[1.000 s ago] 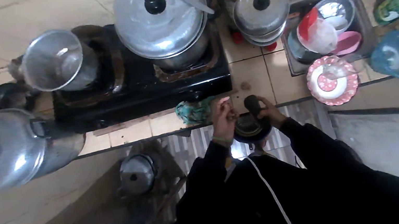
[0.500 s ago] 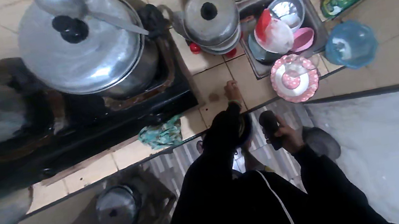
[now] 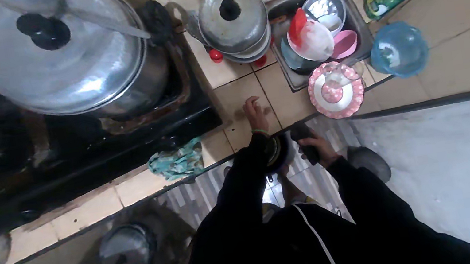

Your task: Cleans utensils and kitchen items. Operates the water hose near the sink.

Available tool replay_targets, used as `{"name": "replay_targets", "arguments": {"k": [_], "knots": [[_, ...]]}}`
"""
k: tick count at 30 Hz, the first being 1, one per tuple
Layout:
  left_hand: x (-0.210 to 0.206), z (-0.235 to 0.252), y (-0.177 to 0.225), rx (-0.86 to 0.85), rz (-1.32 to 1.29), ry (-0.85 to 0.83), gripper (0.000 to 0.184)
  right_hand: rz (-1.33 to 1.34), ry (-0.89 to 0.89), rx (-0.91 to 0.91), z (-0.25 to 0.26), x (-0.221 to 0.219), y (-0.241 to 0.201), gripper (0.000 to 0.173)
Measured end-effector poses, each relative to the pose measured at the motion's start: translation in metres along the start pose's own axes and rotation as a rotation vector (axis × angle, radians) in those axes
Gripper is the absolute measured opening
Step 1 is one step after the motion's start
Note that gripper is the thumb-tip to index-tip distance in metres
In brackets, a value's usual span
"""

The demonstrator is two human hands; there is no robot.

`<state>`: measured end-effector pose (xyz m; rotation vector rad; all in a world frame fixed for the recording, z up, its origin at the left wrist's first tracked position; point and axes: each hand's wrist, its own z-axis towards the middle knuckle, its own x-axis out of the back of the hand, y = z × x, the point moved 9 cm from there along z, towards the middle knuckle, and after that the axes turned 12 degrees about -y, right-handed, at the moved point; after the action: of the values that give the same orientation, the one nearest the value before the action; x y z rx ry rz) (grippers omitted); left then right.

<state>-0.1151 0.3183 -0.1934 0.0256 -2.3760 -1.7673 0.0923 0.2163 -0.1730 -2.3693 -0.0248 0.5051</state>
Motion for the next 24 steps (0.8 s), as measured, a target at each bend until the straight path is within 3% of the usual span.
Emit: {"name": "replay_targets", "arguments": {"k": [3,6,8,13,16,18,21,24], "knots": [[0.019,-0.043,-0.009,0.100,-0.126,-0.080,0.035,-0.286,0.079,-0.012,0.013,-0.002,-0.026,0.047],[0.044,-0.095,-0.030,0.176,-0.165,-0.086,0.034,-0.596,0.058,-0.050,0.042,-0.013,-0.045,0.065],[0.062,-0.124,-0.049,0.235,-0.192,-0.065,0.033,-0.675,0.065,-0.041,0.062,-0.018,-0.058,0.065],[0.103,-0.176,-0.085,0.328,-0.252,0.012,0.028,-0.871,0.121,0.208,0.049,-0.071,-0.132,0.066],[0.121,-0.195,-0.098,0.373,-0.316,0.059,0.027,-0.977,0.179,0.356,0.044,-0.097,-0.147,0.066],[0.131,-0.205,-0.105,0.416,-0.328,0.100,0.027,-1.067,0.185,0.226,0.070,-0.095,-0.120,0.069],[0.141,-0.215,-0.106,0.438,-0.345,0.147,0.026,-1.287,0.181,-0.112,0.111,-0.076,-0.055,0.071],[0.148,-0.217,-0.103,0.431,-0.340,0.160,0.027,-1.299,0.151,-0.201,0.121,-0.072,-0.053,0.071]]}}
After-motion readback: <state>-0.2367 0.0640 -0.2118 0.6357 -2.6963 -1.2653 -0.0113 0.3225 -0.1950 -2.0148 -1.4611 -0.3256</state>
